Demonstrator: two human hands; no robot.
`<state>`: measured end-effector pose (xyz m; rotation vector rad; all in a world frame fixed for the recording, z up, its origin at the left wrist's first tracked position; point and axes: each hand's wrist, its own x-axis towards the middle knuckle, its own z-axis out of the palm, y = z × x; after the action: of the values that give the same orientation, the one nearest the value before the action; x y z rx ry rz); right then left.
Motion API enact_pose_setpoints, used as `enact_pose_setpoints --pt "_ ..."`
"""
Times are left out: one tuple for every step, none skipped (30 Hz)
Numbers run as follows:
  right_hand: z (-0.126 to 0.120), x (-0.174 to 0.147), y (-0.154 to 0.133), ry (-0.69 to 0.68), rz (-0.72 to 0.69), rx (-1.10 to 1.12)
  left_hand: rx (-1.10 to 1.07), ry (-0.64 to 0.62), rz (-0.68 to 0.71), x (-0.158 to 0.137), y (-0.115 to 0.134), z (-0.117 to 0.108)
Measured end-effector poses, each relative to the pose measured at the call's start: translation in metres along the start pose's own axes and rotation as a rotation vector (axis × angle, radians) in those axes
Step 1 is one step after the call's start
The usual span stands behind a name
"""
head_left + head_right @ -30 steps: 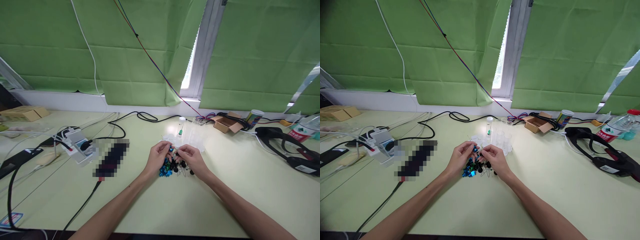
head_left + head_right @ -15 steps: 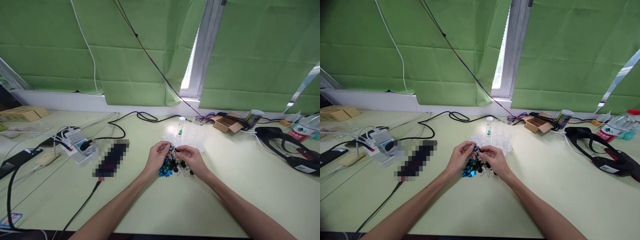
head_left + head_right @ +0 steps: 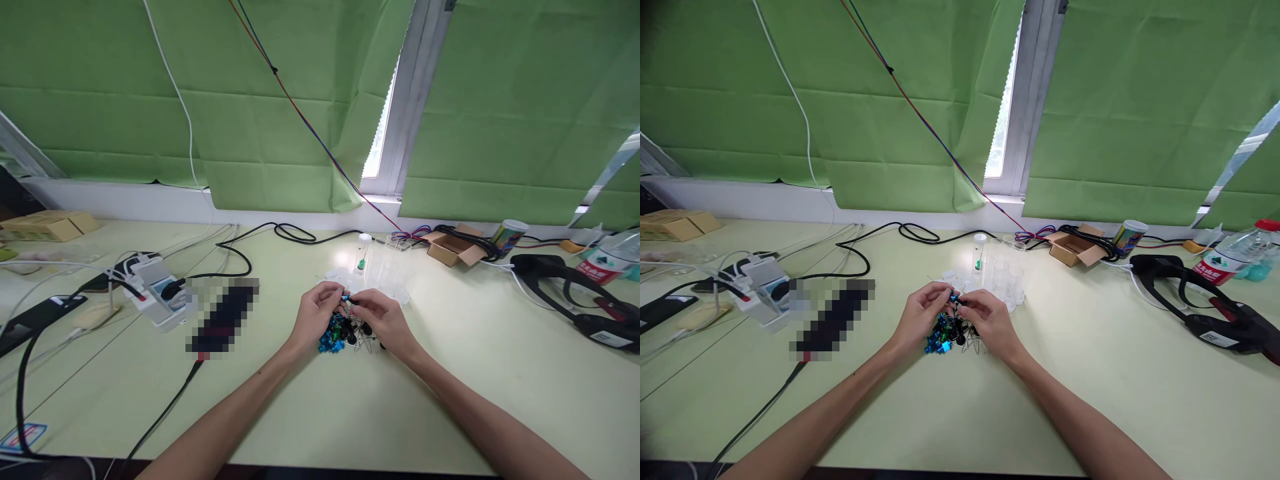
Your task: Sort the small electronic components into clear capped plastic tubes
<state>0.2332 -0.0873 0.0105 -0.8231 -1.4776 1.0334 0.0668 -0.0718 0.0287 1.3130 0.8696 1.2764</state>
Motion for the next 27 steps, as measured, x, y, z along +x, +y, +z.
enact_pose_setpoints --pt "0.0 0.0 -0.0004 0.001 -0.001 -0.01 0.001 -0.002 0.001 -0.0001 -0.0003 -0.0001" --pt "0.0 0.0 -0.0009 0.003 -0.002 -0.02 0.002 -0.004 0.002 -0.0002 -0.0007 -0.0003" --pt "0.0001 0.0 -0.0013 0.005 0.0 -0.029 0.003 -0.007 0.006 -0.0003 -0.0012 -0.0006" --pt "0.0003 0.0 -0.0016 0.007 0.005 -0.037 0.005 -0.011 0.009 -0.0003 -0.0018 -0.0009" --pt "0.0005 -0.0001 -0.0017 0.009 0.011 -0.043 0.008 -0.015 0.013 -0.0003 -0.0024 -0.0013" --pt "0.0007 -0.0002 -0.0016 0.01 0.018 -0.046 0.012 -0.019 0.018 -0.0002 -0.0029 -0.0016" --pt "0.0009 -0.0004 -0.0013 0.01 0.026 -0.048 0.016 -0.02 0.021 0.0 -0.0033 -0.0018" --pt "0.0011 -0.0005 -0.001 0.01 0.033 -0.045 0.02 -0.021 0.022 0.0001 -0.0034 -0.0019" --pt "0.0012 -0.0006 -0.0006 0.008 0.038 -0.04 0.025 -0.02 0.023 0.0001 -0.0033 -0.0018" --pt "0.0013 -0.0007 -0.0002 0.006 0.042 -0.035 0.03 -0.019 0.023 0.0 -0.0028 -0.0016" --pt "0.0013 -0.0009 0.0 0.005 0.042 -0.032 0.035 -0.017 0.021 -0.0001 -0.0022 -0.0014" --pt "0.0013 -0.0011 0.0001 0.005 0.041 -0.031 0.04 -0.015 0.018 -0.0004 -0.0014 -0.0011" --pt "0.0013 -0.0013 0.0001 0.006 0.039 -0.032 0.046 -0.011 0.014 -0.0007 -0.0006 -0.0008" --pt "0.0013 -0.0015 -0.0001 0.009 0.038 -0.034 0.052 -0.01 0.011 -0.001 0.0003 -0.0006" --pt "0.0012 -0.0018 -0.0003 0.012 0.037 -0.038 0.057 -0.008 0.009 -0.0013 0.001 -0.0004" --pt "0.0012 -0.002 -0.0005 0.016 0.035 -0.043 0.062 -0.007 0.009 -0.0015 0.0017 -0.0003" --pt "0.0012 -0.0021 -0.0007 0.02 0.031 -0.049 0.067 -0.006 0.01 -0.0017 0.0021 -0.0002" --pt "0.0012 -0.0022 -0.0009 0.024 0.025 -0.054 0.07 -0.006 0.012 -0.0018 0.0025 -0.0002" --pt "0.0013 -0.0021 -0.001 0.027 0.019 -0.06 0.072 -0.006 0.014 -0.0019 0.0027 -0.0002" --pt "0.0013 -0.002 -0.001 0.03 0.012 -0.066 0.073 -0.007 0.015 -0.0019 0.0029 -0.0001" --pt "0.0013 -0.0018 -0.0011 0.03 0.008 -0.075 0.073 -0.007 0.015 -0.0019 0.003 -0.0001" --pt "0.0013 -0.0017 -0.0012 0.027 0.007 -0.086 0.074 -0.009 0.014 -0.0019 0.003 -0.0001" --pt "0.0013 -0.0016 -0.0013 0.023 0.007 -0.099 0.075 -0.013 0.015 -0.0018 0.0029 -0.0002" --pt "0.0013 -0.0016 -0.0015 0.019 0.009 -0.111 0.075 -0.018 0.015 -0.0018 0.0028 -0.0003" --pt "0.0013 -0.0017 -0.0017 0.015 0.01 -0.121 0.077 -0.022 0.015 -0.0017 0.0025 -0.0004" --pt "0.0012 -0.0018 -0.002 0.013 0.01 -0.126 0.079 -0.026 0.016 -0.0016 0.0022 -0.0006" --pt "0.0011 -0.002 -0.0025 0.012 0.007 -0.126 0.082 -0.031 0.017 -0.0014 0.0018 -0.0008"
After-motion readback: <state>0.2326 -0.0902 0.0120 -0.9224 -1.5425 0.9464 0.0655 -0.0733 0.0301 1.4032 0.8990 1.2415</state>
